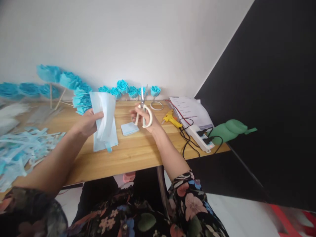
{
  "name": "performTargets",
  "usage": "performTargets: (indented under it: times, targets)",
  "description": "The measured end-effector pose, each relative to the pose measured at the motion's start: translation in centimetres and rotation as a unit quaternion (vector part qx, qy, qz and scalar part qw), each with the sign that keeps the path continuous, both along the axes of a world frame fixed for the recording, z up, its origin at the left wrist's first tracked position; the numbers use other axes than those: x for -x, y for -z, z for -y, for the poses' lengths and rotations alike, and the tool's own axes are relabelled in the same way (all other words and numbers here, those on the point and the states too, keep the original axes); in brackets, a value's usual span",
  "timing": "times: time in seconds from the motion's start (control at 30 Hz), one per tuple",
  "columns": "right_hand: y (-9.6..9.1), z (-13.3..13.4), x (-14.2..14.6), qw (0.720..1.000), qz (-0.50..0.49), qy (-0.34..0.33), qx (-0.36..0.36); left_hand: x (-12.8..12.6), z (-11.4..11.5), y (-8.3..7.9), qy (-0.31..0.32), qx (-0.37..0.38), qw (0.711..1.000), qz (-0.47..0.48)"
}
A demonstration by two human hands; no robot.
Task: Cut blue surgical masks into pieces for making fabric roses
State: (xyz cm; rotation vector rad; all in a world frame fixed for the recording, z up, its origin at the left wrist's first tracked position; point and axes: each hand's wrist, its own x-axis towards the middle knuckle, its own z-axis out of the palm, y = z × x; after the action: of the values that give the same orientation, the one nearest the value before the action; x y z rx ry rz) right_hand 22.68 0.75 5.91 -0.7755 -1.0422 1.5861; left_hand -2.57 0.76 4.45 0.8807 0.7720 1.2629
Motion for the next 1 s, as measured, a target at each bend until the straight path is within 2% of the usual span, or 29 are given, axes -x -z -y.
performTargets:
  times: [0.1, 0.23, 0.37, 0.57, 0.77, 0.9, 1.0]
  targets:
    - [0.3, 0.5, 0.9, 1.0, 0.007, -0.027, 0.01, -1.8, 1.5, 0.1, 0.088, 0.013, 0.994, -0.068]
    - [0.7, 1.1, 1.6, 0.997, 0.047, -0.04, -0.036, -2.3, 2.0, 0.2, 0.139, 0.022, 0.983, -0.116]
    - [0.7, 1.3, 1.4, 0.994, 0.082, 0.001, -0.077, -2.4, 1.8, 0.4, 0.163, 0.039, 0.973, -0.158]
    - [0.4, 0.6, 0.7, 0.991, 0.061, 0.084, -0.081, -2.1, 1.8, 0.9, 0.215, 0.049, 0.951, -0.217]
    - [0.8, 0.5, 0.7, 0.987, 0.08, 0.093, -0.102, -2.3, 2.0, 0.9, 0.22, 0.019, 0.961, -0.17]
    - [1.0, 0.7, 1.1, 0.985, 0.093, 0.09, -0.117, -2.5, 2.0, 1.3, 0.223, 0.033, 0.956, -0.189]
    - [1.1, 0.8, 1.4, 0.986, 0.099, 0.069, -0.115, -2.7, 2.1, 1.5, 0.203, 0.035, 0.959, -0.195]
